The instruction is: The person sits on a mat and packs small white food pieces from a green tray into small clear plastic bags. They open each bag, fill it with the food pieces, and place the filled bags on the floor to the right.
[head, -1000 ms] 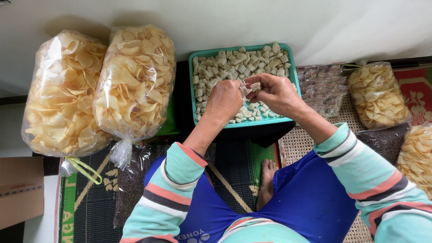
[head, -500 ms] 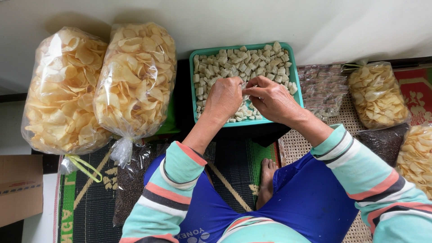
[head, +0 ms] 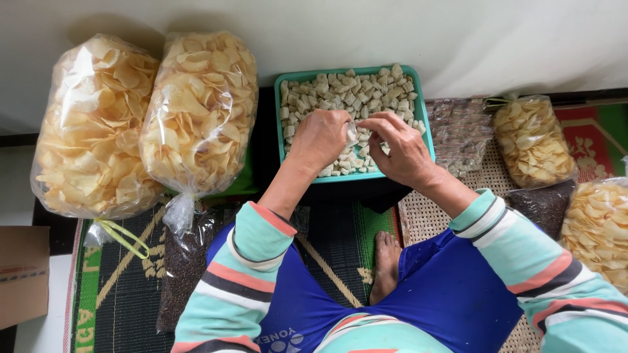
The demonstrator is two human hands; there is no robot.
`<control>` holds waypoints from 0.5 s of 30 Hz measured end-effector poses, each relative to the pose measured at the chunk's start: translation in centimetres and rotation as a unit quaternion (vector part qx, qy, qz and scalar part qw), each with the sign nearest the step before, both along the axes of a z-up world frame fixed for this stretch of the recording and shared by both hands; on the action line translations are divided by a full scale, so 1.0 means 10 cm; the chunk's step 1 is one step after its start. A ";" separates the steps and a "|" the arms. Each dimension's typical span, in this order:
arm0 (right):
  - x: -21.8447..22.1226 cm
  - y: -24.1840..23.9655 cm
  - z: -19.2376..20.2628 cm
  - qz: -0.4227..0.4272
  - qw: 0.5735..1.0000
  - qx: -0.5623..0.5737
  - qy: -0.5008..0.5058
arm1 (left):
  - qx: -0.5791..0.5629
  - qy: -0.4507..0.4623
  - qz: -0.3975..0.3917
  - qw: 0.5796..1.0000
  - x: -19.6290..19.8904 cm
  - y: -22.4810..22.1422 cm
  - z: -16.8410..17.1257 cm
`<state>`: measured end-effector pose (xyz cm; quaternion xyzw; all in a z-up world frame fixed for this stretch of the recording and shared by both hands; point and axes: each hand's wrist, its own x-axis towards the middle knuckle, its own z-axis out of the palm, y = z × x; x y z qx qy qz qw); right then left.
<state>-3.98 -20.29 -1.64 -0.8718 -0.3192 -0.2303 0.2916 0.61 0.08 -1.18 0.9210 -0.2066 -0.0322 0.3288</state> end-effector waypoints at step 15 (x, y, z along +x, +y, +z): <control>-1.34 0.30 -1.94 -0.004 0.843 -0.262 0.470 | -0.384 0.225 0.083 0.892 -0.20 0.55 0.33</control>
